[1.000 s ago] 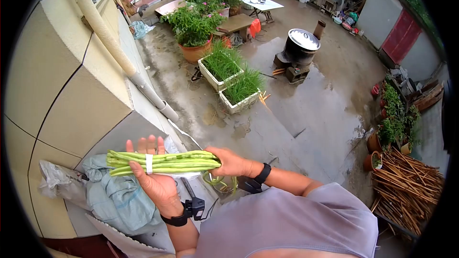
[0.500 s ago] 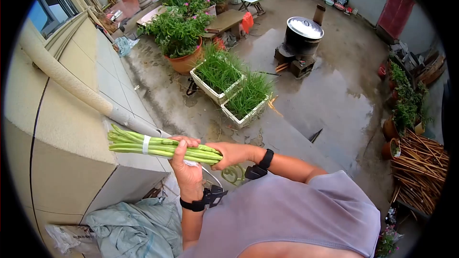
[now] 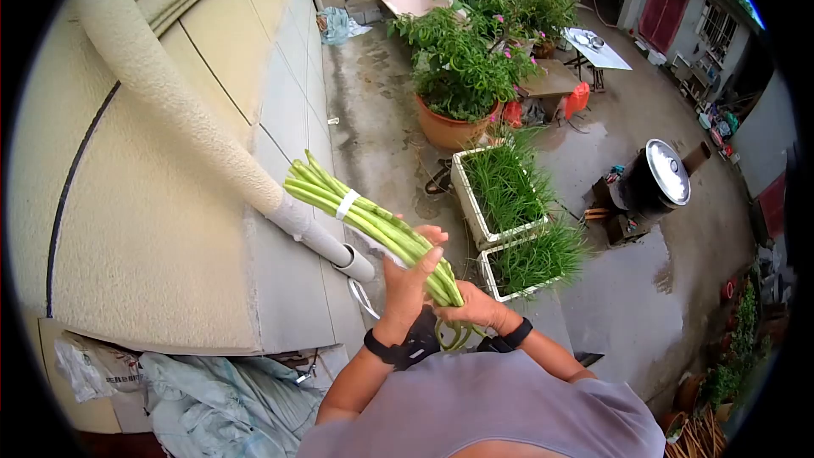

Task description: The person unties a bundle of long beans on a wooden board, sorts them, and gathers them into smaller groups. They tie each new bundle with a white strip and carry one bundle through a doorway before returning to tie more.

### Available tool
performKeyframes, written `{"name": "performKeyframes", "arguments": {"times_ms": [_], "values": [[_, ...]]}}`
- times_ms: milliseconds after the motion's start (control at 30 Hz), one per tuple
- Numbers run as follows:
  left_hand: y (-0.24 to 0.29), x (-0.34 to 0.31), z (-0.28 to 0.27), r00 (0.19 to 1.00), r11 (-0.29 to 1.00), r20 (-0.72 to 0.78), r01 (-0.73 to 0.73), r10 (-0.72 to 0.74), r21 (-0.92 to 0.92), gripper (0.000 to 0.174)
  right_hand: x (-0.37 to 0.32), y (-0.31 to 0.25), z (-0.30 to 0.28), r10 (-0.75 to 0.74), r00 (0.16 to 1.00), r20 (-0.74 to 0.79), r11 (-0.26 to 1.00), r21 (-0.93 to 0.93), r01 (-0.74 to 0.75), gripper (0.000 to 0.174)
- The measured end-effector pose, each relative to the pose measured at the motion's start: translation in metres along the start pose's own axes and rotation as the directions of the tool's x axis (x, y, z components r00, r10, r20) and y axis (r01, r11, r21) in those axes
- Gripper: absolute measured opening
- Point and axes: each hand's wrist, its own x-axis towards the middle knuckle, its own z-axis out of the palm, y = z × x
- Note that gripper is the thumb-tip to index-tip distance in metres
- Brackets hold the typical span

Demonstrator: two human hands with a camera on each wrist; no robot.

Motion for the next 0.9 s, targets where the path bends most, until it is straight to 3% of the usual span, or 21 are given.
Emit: {"name": "performKeyframes", "arguments": {"times_ms": [67,133,267,400,533,767,800,900], "values": [[0.003,0.050,-0.016,0.998,0.998,-0.002,0.065,-0.065,-0.004,0.063,0.046,-0.017,-0.015,0.014,1.000,0.011,1.000,0.023,-0.015,0.036],[0.005,0.098,-0.032,0.989,0.989,-0.023,0.142,-0.143,-0.043,0.059,0.090,-0.037,-0.032,0.002,1.000,0.013,0.996,-0.085,-0.001,0.040],[0.022,0.184,-0.032,0.994,0.990,-0.042,0.094,-0.098,-0.105,0.051,0.154,-0.076,-0.063,0.009,1.000,0.009,0.998,-0.066,-0.008,0.045],[0.041,0.262,-0.030,0.995,0.995,-0.087,0.044,-0.051,-0.088,0.051,0.216,-0.109,-0.098,-0.118,0.993,0.020,0.991,-0.059,0.119,0.045],[0.048,0.342,-0.037,0.982,0.996,-0.184,-0.048,0.035,-0.069,0.050,0.295,-0.121,-0.146,-0.040,0.990,0.137,0.996,-0.077,0.051,0.041],[0.058,0.503,-0.034,0.952,0.983,-0.265,-0.173,0.152,-0.055,0.050,0.423,-0.156,-0.246,-0.068,0.983,0.168,0.979,-0.180,0.098,0.037],[0.060,0.522,-0.030,0.952,0.982,-0.258,-0.183,0.167,-0.038,0.050,0.433,-0.173,-0.260,0.017,0.984,0.176,0.985,-0.170,0.014,0.034],[0.064,0.568,-0.023,0.950,0.983,-0.252,-0.184,0.183,0.020,0.050,0.476,-0.167,-0.298,-0.065,0.986,0.151,0.968,-0.230,0.099,0.033]]}}
